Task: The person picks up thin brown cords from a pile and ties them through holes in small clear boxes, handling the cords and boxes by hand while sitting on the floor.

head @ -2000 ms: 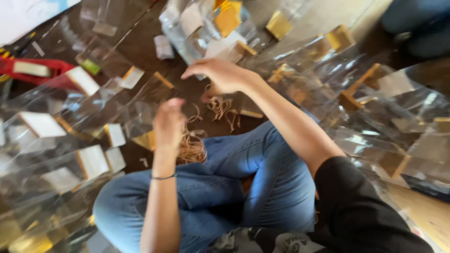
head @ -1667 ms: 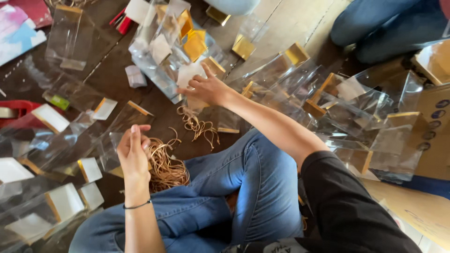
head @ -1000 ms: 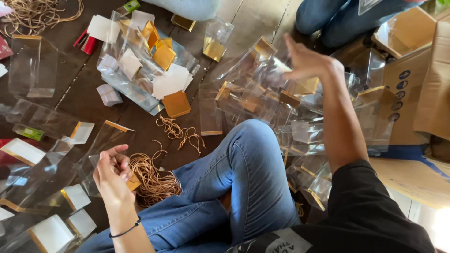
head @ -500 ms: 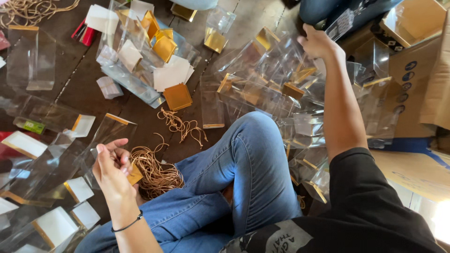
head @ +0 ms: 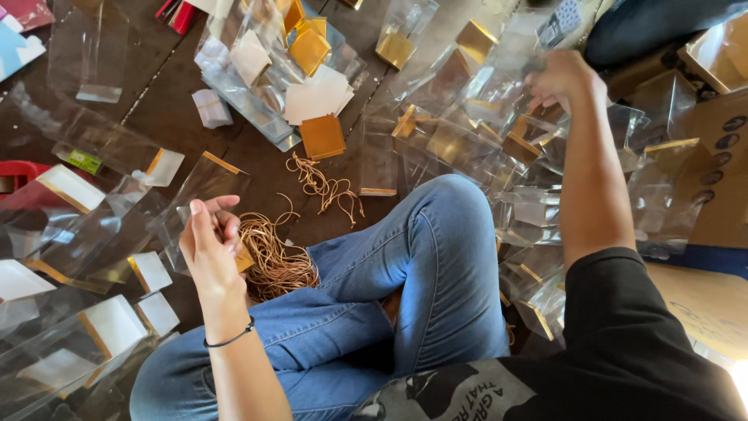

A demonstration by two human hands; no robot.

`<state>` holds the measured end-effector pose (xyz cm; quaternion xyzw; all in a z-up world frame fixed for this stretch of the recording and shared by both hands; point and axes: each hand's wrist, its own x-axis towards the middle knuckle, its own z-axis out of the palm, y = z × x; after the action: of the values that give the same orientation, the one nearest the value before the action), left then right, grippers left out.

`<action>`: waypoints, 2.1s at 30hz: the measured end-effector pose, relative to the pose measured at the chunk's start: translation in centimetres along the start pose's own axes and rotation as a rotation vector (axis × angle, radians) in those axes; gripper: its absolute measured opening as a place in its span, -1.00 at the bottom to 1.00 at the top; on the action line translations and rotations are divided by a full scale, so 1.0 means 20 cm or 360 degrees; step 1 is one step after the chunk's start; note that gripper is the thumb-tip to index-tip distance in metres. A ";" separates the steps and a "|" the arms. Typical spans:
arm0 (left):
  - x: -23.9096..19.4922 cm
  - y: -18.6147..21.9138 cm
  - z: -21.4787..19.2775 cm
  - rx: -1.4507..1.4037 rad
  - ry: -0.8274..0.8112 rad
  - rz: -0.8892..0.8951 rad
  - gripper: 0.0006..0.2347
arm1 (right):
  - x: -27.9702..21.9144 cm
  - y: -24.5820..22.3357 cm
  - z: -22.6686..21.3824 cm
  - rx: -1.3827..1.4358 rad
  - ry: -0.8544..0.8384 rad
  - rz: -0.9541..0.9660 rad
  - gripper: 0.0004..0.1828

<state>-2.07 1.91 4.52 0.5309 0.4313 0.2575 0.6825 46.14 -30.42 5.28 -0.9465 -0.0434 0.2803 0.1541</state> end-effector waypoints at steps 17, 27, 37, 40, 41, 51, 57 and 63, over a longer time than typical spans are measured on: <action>0.05 -0.09 -0.07 0.0112 0.0005 0.0152 -0.57 | -0.60 -0.56 0.75 -0.1134 -0.0031 -0.0760 0.35; 0.03 0.00 -0.08 -0.0124 0.0188 0.0085 -0.48 | -0.38 0.05 0.05 -0.0161 0.1788 -0.1149 -0.62; 0.08 0.04 -0.37 -0.1327 0.0957 0.0415 -0.88 | -0.55 -0.25 0.12 -0.0489 0.0756 0.0328 0.10; 0.11 -0.02 -0.44 -0.1384 0.1068 0.0485 -0.83 | -0.91 -0.68 0.33 -0.0261 0.1032 -0.0466 -0.65; 0.11 0.00 -0.43 -0.1318 0.1089 0.0487 -0.84 | -1.04 -0.86 0.43 -0.0099 0.0554 -0.0358 -0.60; 0.08 0.06 -0.42 -0.1178 0.0967 0.0377 -0.82 | -0.61 -0.92 1.35 -0.2016 -0.0222 -0.0457 -0.11; 0.05 0.14 -0.38 -0.1212 0.0947 0.0194 -0.87 | -0.86 -0.99 0.89 -0.0808 -0.0294 -0.0467 0.01; 0.06 0.12 -0.36 -0.0728 0.1081 0.0177 -0.86 | -0.65 -0.76 0.28 -0.0303 0.0459 0.0017 -0.18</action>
<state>-7.32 7.27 5.99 0.2729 0.5344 0.5437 0.5868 32.33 -16.67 12.41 -0.9874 -0.0422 0.1371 0.0668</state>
